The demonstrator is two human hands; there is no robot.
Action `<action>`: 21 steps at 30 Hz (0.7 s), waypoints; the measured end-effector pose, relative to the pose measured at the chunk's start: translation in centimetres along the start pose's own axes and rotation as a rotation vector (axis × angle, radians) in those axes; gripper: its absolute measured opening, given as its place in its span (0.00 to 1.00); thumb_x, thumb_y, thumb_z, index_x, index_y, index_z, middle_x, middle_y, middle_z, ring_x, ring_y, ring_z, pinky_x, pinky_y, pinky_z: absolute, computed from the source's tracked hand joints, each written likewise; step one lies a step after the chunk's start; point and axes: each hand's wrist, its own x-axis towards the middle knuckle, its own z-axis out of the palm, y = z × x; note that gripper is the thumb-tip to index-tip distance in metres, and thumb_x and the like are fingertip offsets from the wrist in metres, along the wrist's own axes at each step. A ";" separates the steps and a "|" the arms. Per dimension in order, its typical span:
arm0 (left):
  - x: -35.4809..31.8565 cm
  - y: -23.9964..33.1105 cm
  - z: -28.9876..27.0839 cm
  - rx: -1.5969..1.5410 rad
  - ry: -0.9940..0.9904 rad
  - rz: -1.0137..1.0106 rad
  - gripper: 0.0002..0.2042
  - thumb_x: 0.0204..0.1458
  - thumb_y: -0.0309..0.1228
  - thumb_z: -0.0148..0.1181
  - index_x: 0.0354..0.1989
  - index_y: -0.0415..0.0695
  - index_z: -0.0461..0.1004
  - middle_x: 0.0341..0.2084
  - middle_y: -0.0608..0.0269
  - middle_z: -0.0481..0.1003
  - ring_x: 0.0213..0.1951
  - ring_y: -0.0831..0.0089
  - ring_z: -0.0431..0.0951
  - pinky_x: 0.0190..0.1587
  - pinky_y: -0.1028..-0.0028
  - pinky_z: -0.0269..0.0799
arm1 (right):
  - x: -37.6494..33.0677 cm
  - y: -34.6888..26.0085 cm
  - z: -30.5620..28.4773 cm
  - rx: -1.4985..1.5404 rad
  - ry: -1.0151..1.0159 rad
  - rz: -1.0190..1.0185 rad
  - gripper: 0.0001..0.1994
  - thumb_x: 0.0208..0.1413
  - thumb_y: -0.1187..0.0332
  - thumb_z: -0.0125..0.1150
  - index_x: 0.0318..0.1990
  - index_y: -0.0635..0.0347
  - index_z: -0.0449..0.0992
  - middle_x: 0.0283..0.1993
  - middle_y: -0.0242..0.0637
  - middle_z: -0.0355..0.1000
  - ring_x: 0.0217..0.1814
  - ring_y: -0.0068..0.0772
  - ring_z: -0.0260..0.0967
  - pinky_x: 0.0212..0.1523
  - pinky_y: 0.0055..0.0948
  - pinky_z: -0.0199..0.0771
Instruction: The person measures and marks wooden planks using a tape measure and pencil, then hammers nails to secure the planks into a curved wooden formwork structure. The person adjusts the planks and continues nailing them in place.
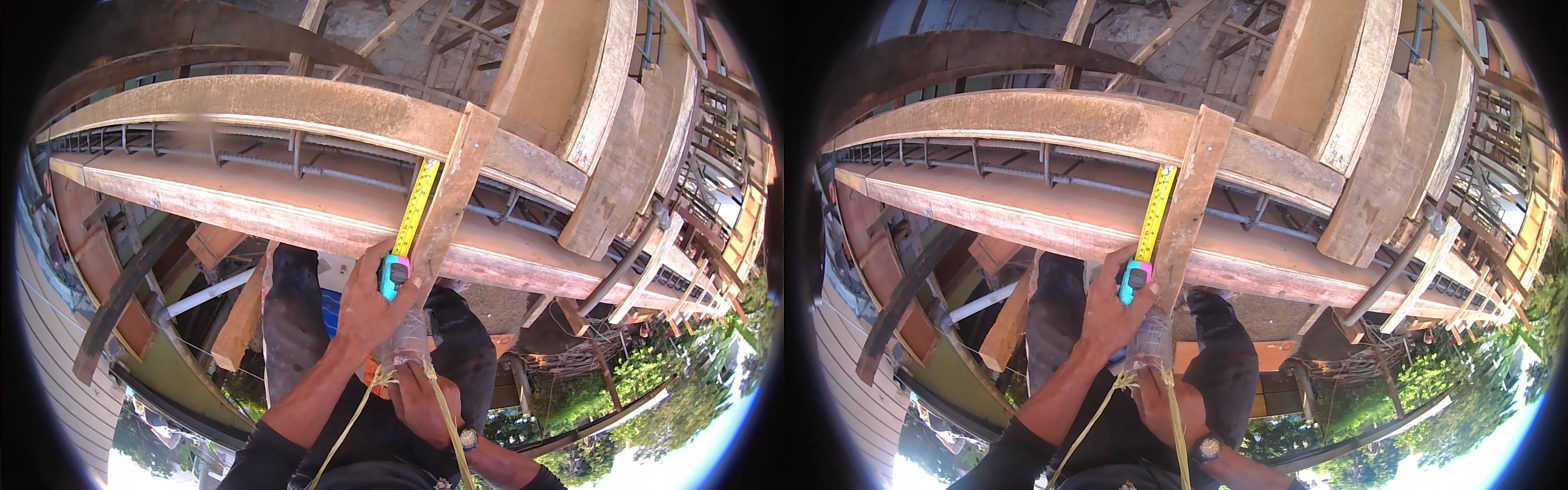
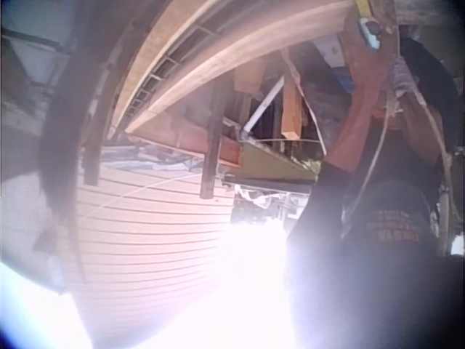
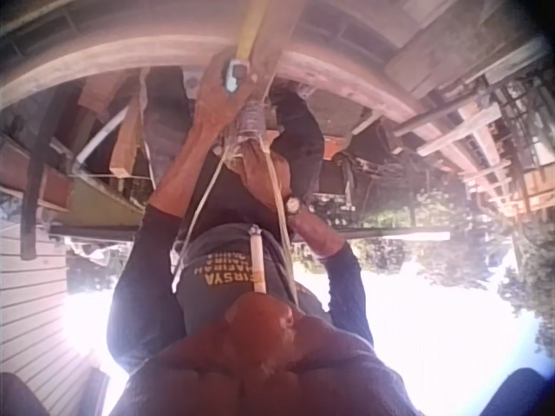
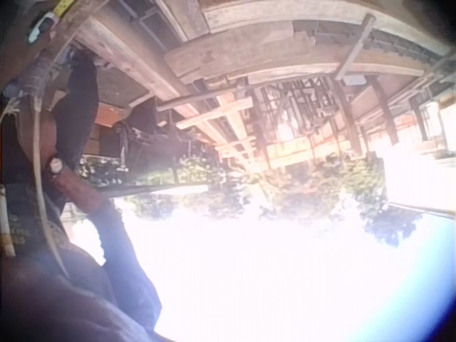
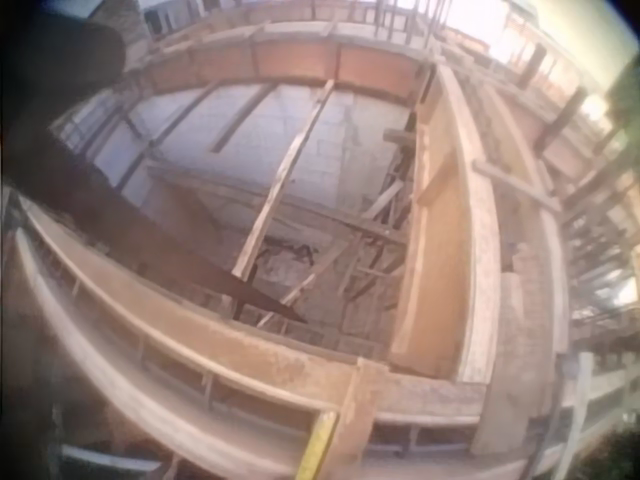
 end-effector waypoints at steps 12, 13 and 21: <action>-0.1 -0.2 0.3 0.086 0.077 0.080 0.27 0.55 0.31 0.68 0.63 0.40 0.67 0.46 0.51 0.77 0.48 0.64 0.77 0.53 0.64 0.73 | -1.2 1.9 -0.4 0.201 0.206 -0.335 0.19 0.47 0.74 0.74 0.50 0.59 0.81 0.43 0.36 0.82 0.31 0.33 0.78 0.28 0.30 0.79; -0.2 -0.3 0.3 0.077 0.074 0.063 0.28 0.55 0.32 0.68 0.63 0.40 0.67 0.47 0.51 0.77 0.48 0.63 0.77 0.54 0.64 0.72 | -1.5 2.1 -0.4 0.218 0.216 -0.373 0.20 0.47 0.73 0.75 0.51 0.58 0.82 0.43 0.33 0.82 0.29 0.29 0.77 0.26 0.28 0.77; -0.2 0.4 0.0 0.030 0.091 0.061 0.28 0.55 0.35 0.68 0.63 0.41 0.68 0.51 0.47 0.75 0.52 0.53 0.77 0.58 0.59 0.72 | -5.3 4.8 -3.6 0.623 0.426 0.209 0.07 0.54 0.81 0.61 0.40 0.62 0.76 0.34 0.36 0.73 0.29 0.28 0.71 0.29 0.27 0.74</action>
